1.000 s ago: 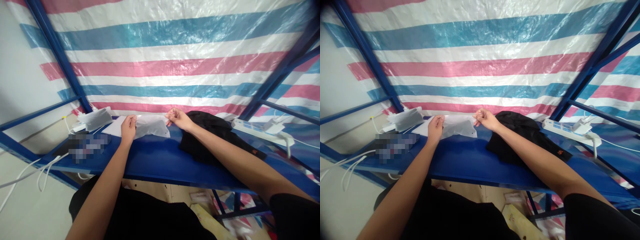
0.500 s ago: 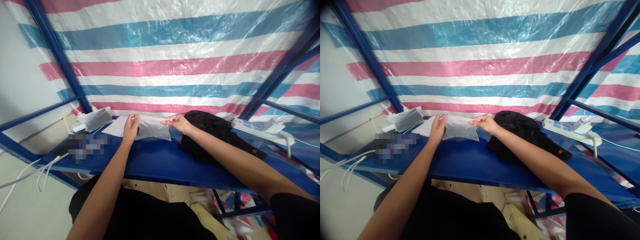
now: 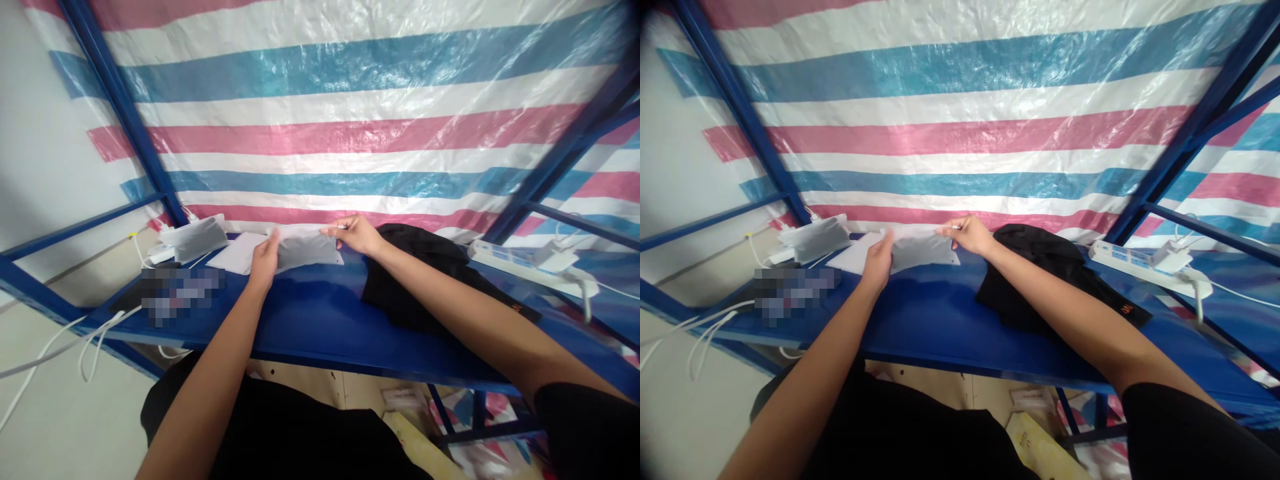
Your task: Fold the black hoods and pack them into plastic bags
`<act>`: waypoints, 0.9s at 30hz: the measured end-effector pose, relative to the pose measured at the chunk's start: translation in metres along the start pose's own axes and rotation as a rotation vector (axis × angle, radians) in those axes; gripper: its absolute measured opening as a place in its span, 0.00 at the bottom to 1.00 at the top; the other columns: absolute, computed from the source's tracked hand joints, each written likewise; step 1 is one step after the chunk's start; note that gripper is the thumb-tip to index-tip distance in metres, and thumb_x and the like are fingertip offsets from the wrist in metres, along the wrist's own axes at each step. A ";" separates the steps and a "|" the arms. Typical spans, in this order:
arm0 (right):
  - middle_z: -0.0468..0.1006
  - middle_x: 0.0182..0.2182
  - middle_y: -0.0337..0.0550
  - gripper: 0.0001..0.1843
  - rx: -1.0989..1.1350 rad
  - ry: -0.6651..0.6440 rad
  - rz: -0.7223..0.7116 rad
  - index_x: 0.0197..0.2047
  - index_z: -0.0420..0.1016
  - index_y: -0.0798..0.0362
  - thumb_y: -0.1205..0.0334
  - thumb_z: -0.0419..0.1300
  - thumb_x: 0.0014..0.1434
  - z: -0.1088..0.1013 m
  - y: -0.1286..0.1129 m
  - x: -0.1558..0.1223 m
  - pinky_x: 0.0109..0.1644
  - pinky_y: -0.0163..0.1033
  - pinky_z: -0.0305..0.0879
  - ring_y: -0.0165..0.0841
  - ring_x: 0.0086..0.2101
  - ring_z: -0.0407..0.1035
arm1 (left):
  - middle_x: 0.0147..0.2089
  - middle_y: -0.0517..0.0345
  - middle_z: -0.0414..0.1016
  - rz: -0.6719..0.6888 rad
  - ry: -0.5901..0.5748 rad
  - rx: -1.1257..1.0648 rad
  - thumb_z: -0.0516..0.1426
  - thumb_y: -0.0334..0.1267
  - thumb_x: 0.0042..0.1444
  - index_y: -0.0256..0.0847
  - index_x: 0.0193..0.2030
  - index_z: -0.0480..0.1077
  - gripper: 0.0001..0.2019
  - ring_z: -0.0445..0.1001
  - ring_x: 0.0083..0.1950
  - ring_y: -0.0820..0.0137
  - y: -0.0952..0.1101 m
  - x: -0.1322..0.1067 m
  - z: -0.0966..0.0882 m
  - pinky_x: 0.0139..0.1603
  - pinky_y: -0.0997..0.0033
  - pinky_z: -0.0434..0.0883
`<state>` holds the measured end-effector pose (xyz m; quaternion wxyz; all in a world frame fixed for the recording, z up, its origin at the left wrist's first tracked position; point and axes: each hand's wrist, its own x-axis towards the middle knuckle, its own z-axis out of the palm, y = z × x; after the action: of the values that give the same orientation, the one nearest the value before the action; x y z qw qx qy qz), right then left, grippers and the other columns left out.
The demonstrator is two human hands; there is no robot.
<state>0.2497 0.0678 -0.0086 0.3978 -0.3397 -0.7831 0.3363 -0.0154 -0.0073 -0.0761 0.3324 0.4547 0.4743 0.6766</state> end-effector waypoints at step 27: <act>0.79 0.27 0.31 0.05 -0.046 -0.414 -0.135 0.40 0.81 0.56 0.67 0.68 0.71 0.267 -0.050 0.176 0.31 0.27 0.68 0.25 0.26 0.73 | 0.68 0.27 0.76 0.207 -0.217 1.421 0.52 0.34 0.71 0.32 0.82 0.60 0.33 0.73 0.67 0.39 -0.016 -0.001 -0.020 0.67 0.43 0.69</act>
<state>-0.0706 0.1122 -0.0214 0.2422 -0.2189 -0.8766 0.3535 -0.0331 -0.0100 -0.0943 -0.0637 0.6679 0.7183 0.1842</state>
